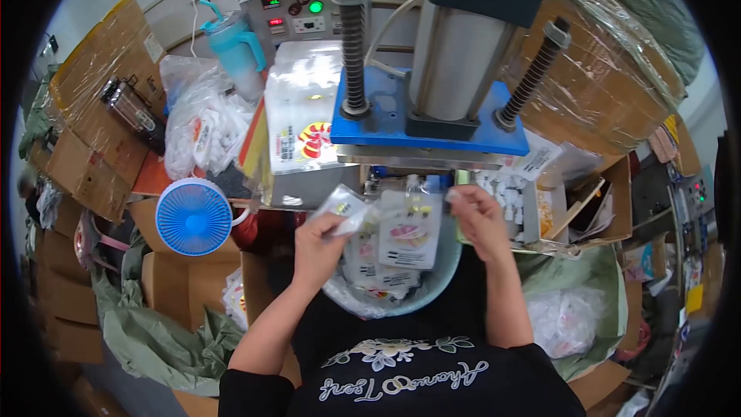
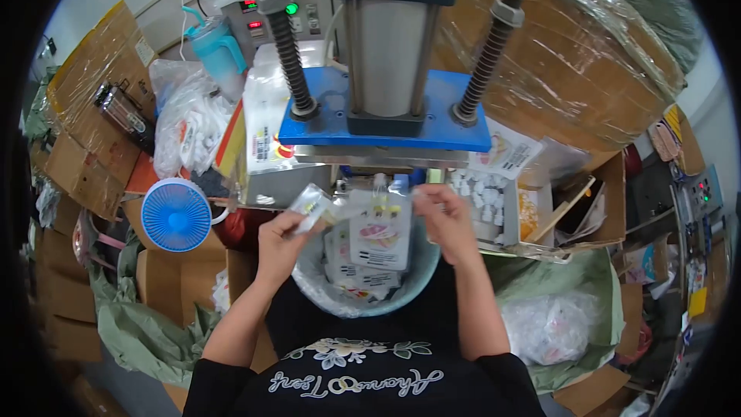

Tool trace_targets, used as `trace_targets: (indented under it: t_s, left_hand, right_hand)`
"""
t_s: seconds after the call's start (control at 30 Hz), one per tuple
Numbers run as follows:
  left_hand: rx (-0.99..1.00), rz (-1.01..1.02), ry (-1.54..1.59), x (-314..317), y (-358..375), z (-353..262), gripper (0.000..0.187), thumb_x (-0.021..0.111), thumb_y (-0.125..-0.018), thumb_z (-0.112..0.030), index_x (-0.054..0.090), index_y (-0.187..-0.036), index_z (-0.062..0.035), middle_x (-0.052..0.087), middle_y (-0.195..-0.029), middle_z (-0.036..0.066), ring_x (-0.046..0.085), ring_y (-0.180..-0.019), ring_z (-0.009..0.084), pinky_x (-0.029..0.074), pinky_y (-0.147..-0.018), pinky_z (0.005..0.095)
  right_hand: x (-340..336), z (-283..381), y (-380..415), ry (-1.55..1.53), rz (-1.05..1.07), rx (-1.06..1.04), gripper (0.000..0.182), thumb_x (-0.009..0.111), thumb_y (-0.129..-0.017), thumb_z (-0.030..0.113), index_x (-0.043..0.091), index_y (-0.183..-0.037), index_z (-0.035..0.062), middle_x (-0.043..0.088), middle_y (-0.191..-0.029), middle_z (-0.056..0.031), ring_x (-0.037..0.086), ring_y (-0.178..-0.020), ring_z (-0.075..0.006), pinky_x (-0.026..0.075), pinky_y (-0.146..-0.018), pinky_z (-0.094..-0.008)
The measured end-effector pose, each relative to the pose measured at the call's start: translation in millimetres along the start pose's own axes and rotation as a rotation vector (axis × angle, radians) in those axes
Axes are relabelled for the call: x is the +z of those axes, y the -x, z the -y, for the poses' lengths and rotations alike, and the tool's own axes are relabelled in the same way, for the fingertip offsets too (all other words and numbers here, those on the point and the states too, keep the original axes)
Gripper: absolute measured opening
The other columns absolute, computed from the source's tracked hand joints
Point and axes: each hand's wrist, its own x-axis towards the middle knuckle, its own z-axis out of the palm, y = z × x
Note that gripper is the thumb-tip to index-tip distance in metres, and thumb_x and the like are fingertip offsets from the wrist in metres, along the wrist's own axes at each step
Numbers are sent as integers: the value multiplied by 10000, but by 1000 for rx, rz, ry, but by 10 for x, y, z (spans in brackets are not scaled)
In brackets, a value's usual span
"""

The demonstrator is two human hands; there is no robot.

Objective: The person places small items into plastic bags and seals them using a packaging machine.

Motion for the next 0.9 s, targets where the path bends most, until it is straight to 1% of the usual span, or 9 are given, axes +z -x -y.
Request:
trace_targets:
  t_s: [0.17, 0.23, 0.33, 0.4, 0.5, 0.57, 0.67, 0.8, 0.9]
  left_hand:
    - [-193, 152, 30, 340, 267, 336, 169, 687, -755, 3, 698, -922, 21, 688, -807, 77, 622, -744, 110, 478, -684, 258]
    - [-127, 171, 0, 363, 340, 410, 132, 709, -828, -81, 708, -902, 29, 686, -780, 40, 571, -718, 57, 455, -648, 228]
    - [-302, 382, 7, 291, 359, 420, 163, 706, -841, -110, 707, -916, 35, 688, -782, 47, 572, -723, 58, 455, -646, 233]
    - [-271, 422, 2, 339, 330, 509, 203, 703, -857, -155, 707, -909, 40, 686, -777, 44, 571, -713, 55, 458, -638, 237]
    - [-370, 422, -97, 440, 176, 516, 243, 704, -866, -199, 710, -858, 44, 689, -795, 54, 567, -701, 50, 466, -630, 240]
    - [-404, 242, 168, 560, 53, 387, 299, 701, -848, -248, 693, -790, 45, 654, -698, 46, 545, -624, 65, 441, -562, 273]
    - [-536, 175, 505, 729, -116, 282, 273, 687, -861, -211, 689, -846, 62, 674, -772, 59, 590, -652, 91, 464, -561, 276]
    - [-687, 213, 690, 808, -302, 202, 295, 689, -870, -188, 651, -1017, 65, 697, -920, 139, 684, -793, 189, 556, -670, 320]
    - [-647, 234, 661, 784, -300, 168, 287, 690, -872, -216, 672, -993, 44, 697, -892, 115, 667, -743, 153, 536, -633, 282]
  right_hand:
    - [279, -31, 56, 378, 178, -158, 169, 630, -904, 120, 662, -1058, 57, 614, -789, 12, 468, -532, -16, 329, -443, -189]
    - [282, -114, 74, 589, 363, -191, 209, 630, -892, 111, 662, -1083, 31, 645, -848, -20, 567, -717, -71, 452, -626, -228]
    - [241, -141, 139, 715, 458, -147, 224, 632, -876, 98, 662, -1080, 9, 658, -913, -43, 587, -847, -113, 464, -783, -261]
    - [213, -173, 128, 744, 470, -208, 257, 620, -874, 91, 648, -1122, 28, 646, -893, -40, 578, -797, -93, 459, -716, -251]
    - [195, -50, 59, 682, 279, -125, 292, 583, -913, 108, 604, -1198, 51, 633, -857, -42, 560, -765, -74, 439, -642, -235]
    - [81, -18, -20, 258, 6, 29, 335, 556, -939, 136, 551, -1271, 95, 617, -910, -62, 536, -676, -123, 421, -561, -254]
    - [-157, 77, -68, -267, 36, 35, 370, 535, -959, 126, 475, -1319, 62, 582, -1094, -67, 539, -793, -97, 419, -573, -194]
    - [-343, 75, -85, -402, 67, 62, 375, 492, -968, 91, 430, -1325, -6, 501, -1303, -182, 582, -1112, -224, 564, -829, -318]
    - [-529, -69, -124, -505, 92, 67, 384, 472, -978, 90, 405, -1342, -13, 541, -1256, -205, 602, -1109, -258, 556, -887, -337]
